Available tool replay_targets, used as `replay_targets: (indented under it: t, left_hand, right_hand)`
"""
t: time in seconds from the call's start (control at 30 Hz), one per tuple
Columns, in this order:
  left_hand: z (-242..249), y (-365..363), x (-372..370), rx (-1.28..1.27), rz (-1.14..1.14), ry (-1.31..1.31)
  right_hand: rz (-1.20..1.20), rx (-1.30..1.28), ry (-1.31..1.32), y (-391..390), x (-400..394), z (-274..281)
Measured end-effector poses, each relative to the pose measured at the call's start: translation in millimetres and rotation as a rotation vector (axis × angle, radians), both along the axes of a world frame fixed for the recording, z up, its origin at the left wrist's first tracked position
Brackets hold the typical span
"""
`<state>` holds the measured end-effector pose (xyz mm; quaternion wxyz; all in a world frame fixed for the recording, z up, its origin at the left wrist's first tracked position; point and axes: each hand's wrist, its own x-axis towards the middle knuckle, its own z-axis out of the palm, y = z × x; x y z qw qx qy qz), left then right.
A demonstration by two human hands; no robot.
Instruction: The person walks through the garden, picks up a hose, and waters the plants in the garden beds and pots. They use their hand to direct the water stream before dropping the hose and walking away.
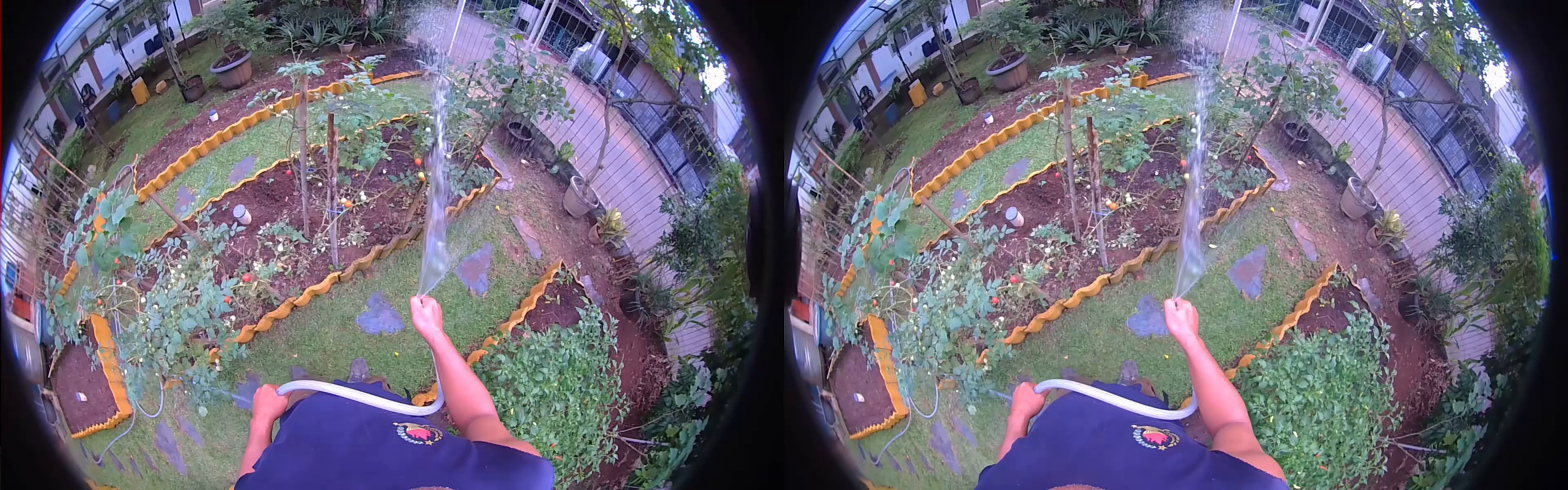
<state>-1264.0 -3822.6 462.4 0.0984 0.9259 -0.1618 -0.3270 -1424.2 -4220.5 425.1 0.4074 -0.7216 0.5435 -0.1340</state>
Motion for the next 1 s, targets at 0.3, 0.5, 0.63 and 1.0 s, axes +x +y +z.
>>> replay_targets:
  t: [0.3, 0.5, 0.63, 1.0]
  left_hand:
    - [-1.1, 22.6, -0.9, -0.08, 0.079, -0.08]
    - [2.9, 68.4, -1.8, -0.181, 0.237, -0.177]
    - [11.9, 113.4, -7.0, -0.268, 0.329, -0.265]
    - [-10.3, 219.1, -41.1, -0.224, 0.441, -0.215]
  right_hand:
    - [0.028, 0.002, 0.077, 8.9, 13.5, 18.7]
    - [0.328, 0.052, 0.029, 70.6, 67.1, 37.6]
    - [0.665, 0.062, -0.008, 146.1, 112.5, 53.7]
    - [0.488, 0.233, 0.145, 198.1, 118.7, -3.3]
